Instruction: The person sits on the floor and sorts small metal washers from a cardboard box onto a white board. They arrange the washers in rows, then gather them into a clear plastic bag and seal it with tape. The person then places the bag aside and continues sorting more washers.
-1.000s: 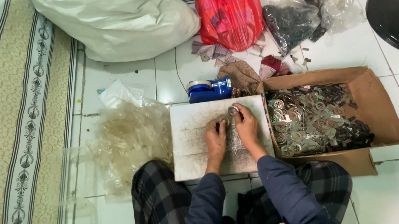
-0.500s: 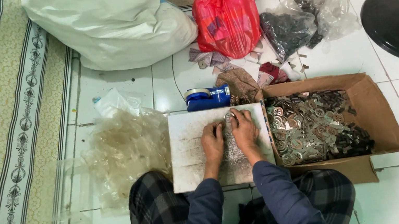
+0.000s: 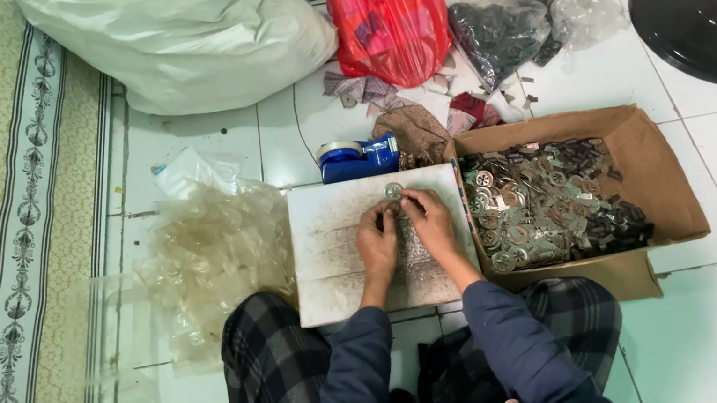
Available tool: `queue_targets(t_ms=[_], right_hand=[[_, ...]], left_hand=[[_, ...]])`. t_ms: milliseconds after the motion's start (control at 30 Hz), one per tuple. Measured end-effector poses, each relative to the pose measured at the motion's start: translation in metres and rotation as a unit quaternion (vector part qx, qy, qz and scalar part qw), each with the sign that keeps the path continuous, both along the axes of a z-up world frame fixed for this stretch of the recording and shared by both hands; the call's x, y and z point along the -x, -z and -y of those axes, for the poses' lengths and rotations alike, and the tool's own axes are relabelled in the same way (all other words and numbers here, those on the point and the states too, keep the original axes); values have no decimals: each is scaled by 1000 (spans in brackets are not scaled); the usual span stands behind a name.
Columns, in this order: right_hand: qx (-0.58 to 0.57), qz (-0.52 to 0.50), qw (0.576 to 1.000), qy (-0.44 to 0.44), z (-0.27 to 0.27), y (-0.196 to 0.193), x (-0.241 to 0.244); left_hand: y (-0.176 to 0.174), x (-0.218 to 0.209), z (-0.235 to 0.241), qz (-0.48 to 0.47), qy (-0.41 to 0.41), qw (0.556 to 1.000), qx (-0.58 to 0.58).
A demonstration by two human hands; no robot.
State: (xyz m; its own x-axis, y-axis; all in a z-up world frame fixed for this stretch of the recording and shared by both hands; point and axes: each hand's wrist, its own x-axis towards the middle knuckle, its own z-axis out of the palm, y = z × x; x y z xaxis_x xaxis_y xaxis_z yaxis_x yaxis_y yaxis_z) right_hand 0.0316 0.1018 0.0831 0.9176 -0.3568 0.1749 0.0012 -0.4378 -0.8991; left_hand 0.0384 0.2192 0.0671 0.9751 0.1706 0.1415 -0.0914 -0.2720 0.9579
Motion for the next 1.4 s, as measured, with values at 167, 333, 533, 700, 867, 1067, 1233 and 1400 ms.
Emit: queue_targets(t_ms=[167, 333, 533, 700, 867, 1067, 1233, 1400], right_hand=[[-10, 10, 1000, 9, 20, 16, 12], [-60, -7, 997, 38, 59, 11, 32], [-82, 16, 993, 78, 85, -18, 39], [-98, 9, 992, 84, 79, 21, 8], [-52, -23, 997, 52, 54, 47, -26], [80, -17, 996, 36, 43, 72, -44], [165, 33, 984, 64, 40, 88, -60], [189, 6, 980, 59, 31, 75, -55]], left_hand=[[-18, 22, 31, -39, 28, 997, 57], [-23, 32, 65, -40, 48, 997, 50], [-36, 27, 98, -8, 78, 996, 48], [24, -4, 74, 70, 16, 946, -316], [14, -7, 34, 35, 67, 879, -470], [15, -4, 21, 17, 123, 854, -505], [26, -9, 19, 45, 115, 856, -503], [31, -10, 19, 33, 109, 857, -502]])
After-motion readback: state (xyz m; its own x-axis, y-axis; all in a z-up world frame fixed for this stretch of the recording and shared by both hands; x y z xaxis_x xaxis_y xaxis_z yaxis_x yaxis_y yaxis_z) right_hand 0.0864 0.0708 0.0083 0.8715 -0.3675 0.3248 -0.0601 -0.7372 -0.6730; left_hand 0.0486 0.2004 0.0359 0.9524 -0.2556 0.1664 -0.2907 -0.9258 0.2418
